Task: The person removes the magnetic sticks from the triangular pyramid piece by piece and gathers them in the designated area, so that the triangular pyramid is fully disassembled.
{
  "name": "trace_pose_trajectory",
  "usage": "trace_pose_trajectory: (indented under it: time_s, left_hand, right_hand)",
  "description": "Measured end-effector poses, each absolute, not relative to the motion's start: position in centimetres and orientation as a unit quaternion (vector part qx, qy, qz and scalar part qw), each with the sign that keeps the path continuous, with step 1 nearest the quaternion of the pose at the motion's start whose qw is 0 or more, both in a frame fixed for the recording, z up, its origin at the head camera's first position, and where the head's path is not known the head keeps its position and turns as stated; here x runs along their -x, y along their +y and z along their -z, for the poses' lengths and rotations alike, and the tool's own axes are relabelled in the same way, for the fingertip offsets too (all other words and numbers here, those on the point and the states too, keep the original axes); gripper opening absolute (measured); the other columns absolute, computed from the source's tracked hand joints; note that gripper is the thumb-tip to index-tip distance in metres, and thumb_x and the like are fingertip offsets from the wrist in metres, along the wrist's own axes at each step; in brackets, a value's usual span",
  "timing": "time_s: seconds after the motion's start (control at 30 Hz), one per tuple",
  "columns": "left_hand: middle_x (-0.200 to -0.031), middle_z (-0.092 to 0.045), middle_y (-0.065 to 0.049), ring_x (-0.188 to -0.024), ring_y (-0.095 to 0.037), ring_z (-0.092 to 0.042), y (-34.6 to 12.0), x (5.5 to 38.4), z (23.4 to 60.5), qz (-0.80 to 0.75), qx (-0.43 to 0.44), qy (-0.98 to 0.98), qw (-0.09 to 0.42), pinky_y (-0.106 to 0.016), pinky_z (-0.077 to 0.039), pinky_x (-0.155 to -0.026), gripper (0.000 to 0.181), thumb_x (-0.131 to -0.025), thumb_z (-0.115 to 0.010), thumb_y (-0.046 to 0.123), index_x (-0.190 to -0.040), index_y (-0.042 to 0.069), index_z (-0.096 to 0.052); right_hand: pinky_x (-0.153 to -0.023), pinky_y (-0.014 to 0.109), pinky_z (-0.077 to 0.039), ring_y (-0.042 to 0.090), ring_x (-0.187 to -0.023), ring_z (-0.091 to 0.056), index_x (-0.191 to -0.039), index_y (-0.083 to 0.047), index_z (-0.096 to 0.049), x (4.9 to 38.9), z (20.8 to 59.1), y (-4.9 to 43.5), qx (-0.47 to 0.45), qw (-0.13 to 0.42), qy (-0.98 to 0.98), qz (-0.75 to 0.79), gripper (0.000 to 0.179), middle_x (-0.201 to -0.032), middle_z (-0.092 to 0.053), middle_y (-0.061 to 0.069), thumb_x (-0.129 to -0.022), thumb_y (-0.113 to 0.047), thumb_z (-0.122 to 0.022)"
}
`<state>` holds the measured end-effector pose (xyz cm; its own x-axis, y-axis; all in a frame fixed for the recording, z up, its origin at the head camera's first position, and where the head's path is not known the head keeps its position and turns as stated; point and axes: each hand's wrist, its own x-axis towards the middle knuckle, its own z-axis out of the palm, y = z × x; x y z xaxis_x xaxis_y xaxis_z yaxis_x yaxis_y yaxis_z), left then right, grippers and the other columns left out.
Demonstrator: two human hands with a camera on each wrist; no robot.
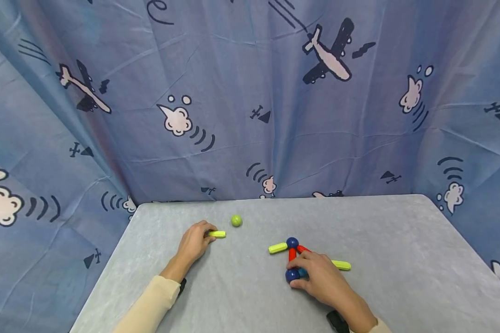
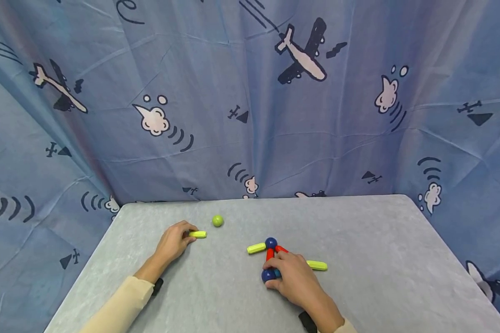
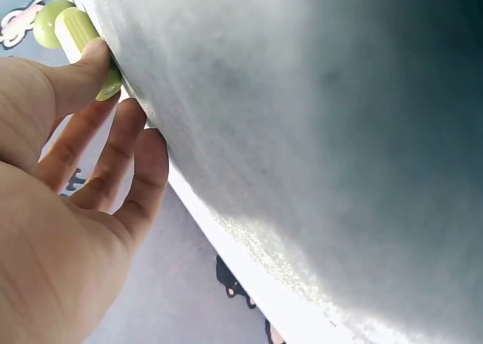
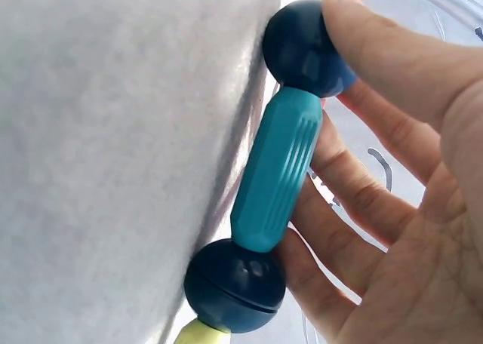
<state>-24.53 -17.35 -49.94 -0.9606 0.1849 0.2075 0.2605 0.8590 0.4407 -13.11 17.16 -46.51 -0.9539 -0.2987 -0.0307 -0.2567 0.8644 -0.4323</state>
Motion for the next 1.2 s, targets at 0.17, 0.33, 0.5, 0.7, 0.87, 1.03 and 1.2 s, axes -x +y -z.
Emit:
trace_pose_trajectory:
  time_s: [0.17, 0.33, 0.5, 0.7, 0.87, 1.03, 1.2]
  left_hand:
    - [-0.093, -0.069, 0.003, -0.082, -0.012, -0.062, -17.26, 24.56, 50.01, 0.254, 0.110, -0.958, 0.072, -0.033, -0.051, -0.074, 0.021, -0.079, -0.082, 0.012, -0.099, 0.018, -0.076]
    - [-0.092, -0.069, 0.004, -0.078, -0.009, -0.058, -17.36, 24.66, 50.05, 0.280, 0.107, -0.952, 0.062, -0.030, -0.049, -0.072, 0.021, -0.079, -0.082, 0.012, -0.099, 0.018, -0.076]
    - [-0.089, -0.067, 0.003, -0.076, -0.009, -0.055, -17.57, 24.81, 50.08, 0.300, 0.106, -0.947, 0.056, -0.029, -0.046, -0.071, 0.021, -0.079, -0.082, 0.011, -0.099, 0.018, -0.076]
    - [-0.089, -0.065, 0.004, -0.076, -0.009, -0.052, -17.66, 24.84, 50.12, 0.299, 0.103, -0.947, 0.048, -0.029, -0.045, -0.070, 0.022, -0.080, -0.081, 0.010, -0.100, 0.018, -0.075]
    - [-0.090, -0.064, 0.003, -0.076, -0.009, -0.051, -17.77, 24.75, 50.23, 0.294, 0.110, -0.948, 0.045, -0.029, -0.044, -0.070, 0.025, -0.081, -0.081, 0.010, -0.104, 0.018, -0.074]
    - [-0.090, -0.063, 0.004, -0.077, -0.009, -0.052, -17.89, 24.72, 50.38, 0.293, 0.112, -0.948, 0.043, -0.030, -0.044, -0.071, 0.026, -0.081, -0.080, 0.010, -0.104, 0.018, -0.074]
    - [-0.091, -0.064, 0.005, -0.078, -0.008, -0.053, -17.80, 24.72, 50.42, 0.280, 0.116, -0.952, 0.048, -0.030, -0.046, -0.072, 0.023, -0.082, -0.079, 0.010, -0.103, 0.019, -0.074]
  right_hand:
    - [-0.097, 0.050, -0.045, 0.017, -0.105, -0.059, -0.104, -0.031, -0.073, 13.08, 46.46, 17.14, 0.135, 0.062, 0.964, 0.219, 0.037, -0.109, -0.065, -0.008, -0.072, -0.040, -0.087]
    - [-0.096, 0.049, -0.046, 0.016, -0.104, -0.059, -0.105, -0.030, -0.073, 13.09, 46.44, 17.16, 0.139, 0.056, 0.964, 0.218, 0.036, -0.108, -0.065, -0.009, -0.072, -0.039, -0.087]
    - [-0.096, 0.050, -0.045, 0.017, -0.105, -0.060, -0.104, -0.030, -0.073, 13.13, 46.40, 17.13, 0.143, 0.053, 0.964, 0.218, 0.036, -0.109, -0.065, -0.008, -0.072, -0.040, -0.087]
    - [-0.094, 0.049, -0.047, 0.013, -0.100, -0.058, -0.104, -0.030, -0.074, 13.24, 46.52, 17.03, 0.156, 0.048, 0.962, 0.219, 0.035, -0.105, -0.065, -0.011, -0.072, -0.039, -0.087]
    - [-0.094, 0.049, -0.046, 0.014, -0.099, -0.058, -0.105, -0.029, -0.074, 13.28, 46.62, 16.95, 0.155, 0.056, 0.961, 0.222, 0.036, -0.105, -0.065, -0.011, -0.073, -0.039, -0.086]
    - [-0.096, 0.051, -0.046, 0.019, -0.105, -0.060, -0.107, -0.029, -0.074, 13.34, 46.73, 16.95, 0.156, 0.061, 0.961, 0.220, 0.037, -0.110, -0.066, -0.008, -0.074, -0.040, -0.086]
    - [-0.096, 0.052, -0.047, 0.020, -0.106, -0.061, -0.107, -0.028, -0.074, 13.36, 46.77, 17.07, 0.161, 0.057, 0.960, 0.223, 0.037, -0.111, -0.066, -0.008, -0.074, -0.040, -0.086]
